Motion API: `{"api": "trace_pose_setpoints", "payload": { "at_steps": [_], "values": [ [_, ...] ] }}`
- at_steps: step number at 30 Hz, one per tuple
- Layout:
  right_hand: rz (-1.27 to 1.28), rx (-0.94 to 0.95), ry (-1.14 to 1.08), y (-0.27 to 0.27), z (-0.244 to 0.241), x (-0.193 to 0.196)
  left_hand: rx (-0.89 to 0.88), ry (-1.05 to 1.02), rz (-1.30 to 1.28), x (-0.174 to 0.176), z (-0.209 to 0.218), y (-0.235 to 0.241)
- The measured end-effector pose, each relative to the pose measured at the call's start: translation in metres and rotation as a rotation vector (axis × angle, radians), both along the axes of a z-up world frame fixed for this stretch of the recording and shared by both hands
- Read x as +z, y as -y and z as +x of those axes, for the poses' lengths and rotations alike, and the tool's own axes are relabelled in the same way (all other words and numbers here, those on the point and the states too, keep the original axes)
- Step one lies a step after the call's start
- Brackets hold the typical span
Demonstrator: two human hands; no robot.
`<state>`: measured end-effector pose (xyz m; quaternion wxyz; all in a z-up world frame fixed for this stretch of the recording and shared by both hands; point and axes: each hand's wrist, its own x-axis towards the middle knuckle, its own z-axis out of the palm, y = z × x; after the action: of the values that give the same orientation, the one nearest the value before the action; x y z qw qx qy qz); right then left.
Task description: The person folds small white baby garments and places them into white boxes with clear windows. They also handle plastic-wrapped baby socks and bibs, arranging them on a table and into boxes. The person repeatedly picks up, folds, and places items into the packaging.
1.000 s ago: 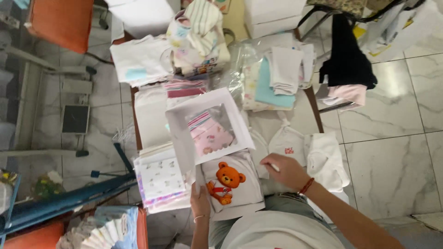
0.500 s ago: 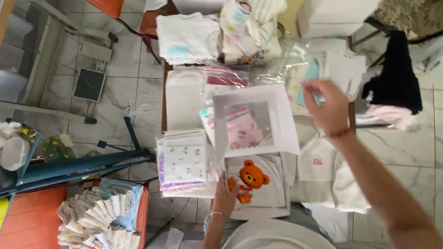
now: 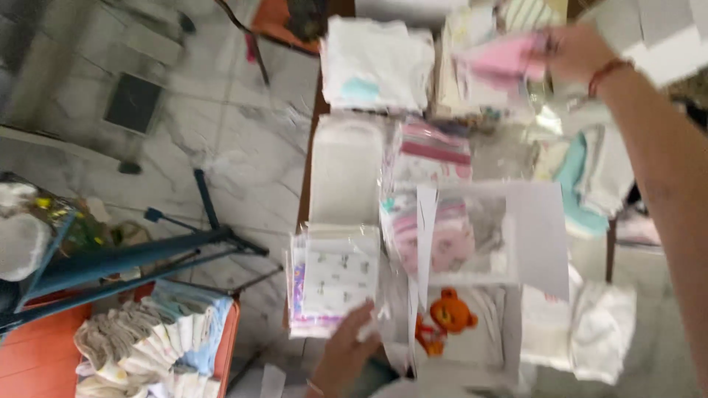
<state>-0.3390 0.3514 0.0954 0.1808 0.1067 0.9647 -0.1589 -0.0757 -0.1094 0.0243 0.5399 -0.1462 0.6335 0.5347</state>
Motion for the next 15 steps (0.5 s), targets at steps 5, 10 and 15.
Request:
{"api": "trace_pose_setpoints", "payload": {
  "at_steps": [5,10,15],
  "values": [
    [0.336,0.072,-0.818,-0.158,-0.037,-0.081,-0.082,-0.070,-0.077,0.062,-0.067,0.013],
    [0.448,0.097,-0.658,-0.131,0.000,-0.087,-0.113,-0.370,-0.069,0.033,-0.062,0.024],
    [0.216,0.540,-0.355,0.054,0.007,-0.020,-0.149,-0.293,-0.012,0.037,-0.074,0.024]
  ]
}}
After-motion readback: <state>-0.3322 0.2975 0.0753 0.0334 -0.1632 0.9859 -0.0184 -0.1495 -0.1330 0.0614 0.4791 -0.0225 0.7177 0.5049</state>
